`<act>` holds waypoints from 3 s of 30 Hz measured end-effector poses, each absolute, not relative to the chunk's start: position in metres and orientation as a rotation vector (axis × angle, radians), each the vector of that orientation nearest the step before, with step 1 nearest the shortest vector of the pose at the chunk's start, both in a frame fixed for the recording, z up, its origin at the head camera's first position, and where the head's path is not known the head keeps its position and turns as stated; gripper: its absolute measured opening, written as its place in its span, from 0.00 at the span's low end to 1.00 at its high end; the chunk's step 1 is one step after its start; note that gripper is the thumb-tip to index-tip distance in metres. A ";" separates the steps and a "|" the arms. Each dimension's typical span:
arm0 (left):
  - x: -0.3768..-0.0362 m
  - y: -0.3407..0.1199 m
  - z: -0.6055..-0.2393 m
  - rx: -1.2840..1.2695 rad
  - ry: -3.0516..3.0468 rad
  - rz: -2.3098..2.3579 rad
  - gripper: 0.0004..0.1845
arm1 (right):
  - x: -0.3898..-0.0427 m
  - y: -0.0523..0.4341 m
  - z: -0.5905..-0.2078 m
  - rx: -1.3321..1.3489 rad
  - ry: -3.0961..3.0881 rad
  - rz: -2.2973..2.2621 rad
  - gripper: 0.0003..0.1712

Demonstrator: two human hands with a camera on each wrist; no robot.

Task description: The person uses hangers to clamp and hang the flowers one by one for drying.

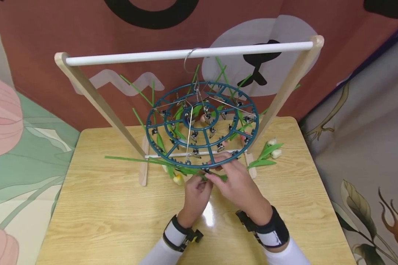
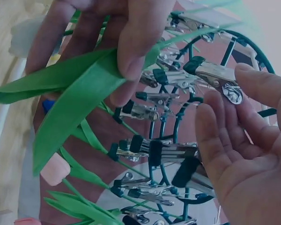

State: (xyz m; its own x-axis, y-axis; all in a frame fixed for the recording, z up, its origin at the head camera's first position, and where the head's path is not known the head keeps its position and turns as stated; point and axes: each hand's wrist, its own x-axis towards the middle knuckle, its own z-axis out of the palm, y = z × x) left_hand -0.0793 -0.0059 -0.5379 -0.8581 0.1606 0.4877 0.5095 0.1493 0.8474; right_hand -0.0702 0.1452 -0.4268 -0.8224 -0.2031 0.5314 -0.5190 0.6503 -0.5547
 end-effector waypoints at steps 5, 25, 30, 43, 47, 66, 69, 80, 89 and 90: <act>-0.083 -0.008 -0.534 -0.647 -2.145 -1.753 0.05 | -0.071 0.148 -0.430 0.604 -2.364 1.039 0.25; -0.083 -0.010 -0.522 -0.766 -2.127 -1.762 0.17 | -0.071 0.144 -0.437 0.704 -2.289 1.088 0.23; -0.084 -0.010 -0.524 -0.757 -2.126 -1.780 0.14 | -0.071 0.145 -0.438 0.685 -2.338 1.050 0.25; -0.086 -0.017 -0.525 -0.669 -2.182 -1.876 0.22 | -0.055 0.173 -0.438 0.681 -2.260 1.096 0.24; -0.085 -0.018 -0.524 -0.673 -2.183 -1.907 0.19 | -0.051 0.195 -0.440 0.672 -2.213 1.125 0.22; -0.084 -0.029 -0.528 -0.661 -2.288 -1.792 0.14 | -0.055 0.278 -0.475 0.293 -2.784 0.770 0.10; -0.079 -0.032 -0.530 -0.624 -2.317 -1.802 0.13 | -0.061 0.284 -0.490 0.267 -2.830 0.761 0.13; -0.053 -0.037 -0.535 -0.957 -2.273 -1.617 0.10 | -0.086 0.301 -0.529 0.205 -2.906 0.807 0.14; -0.056 -0.022 -0.524 -1.331 -2.402 -1.391 0.08 | -0.108 0.313 -0.556 0.378 -2.900 0.656 0.22; -0.057 -0.020 -0.523 -1.361 -2.419 -1.387 0.11 | -0.110 0.314 -0.558 0.396 -2.898 0.616 0.23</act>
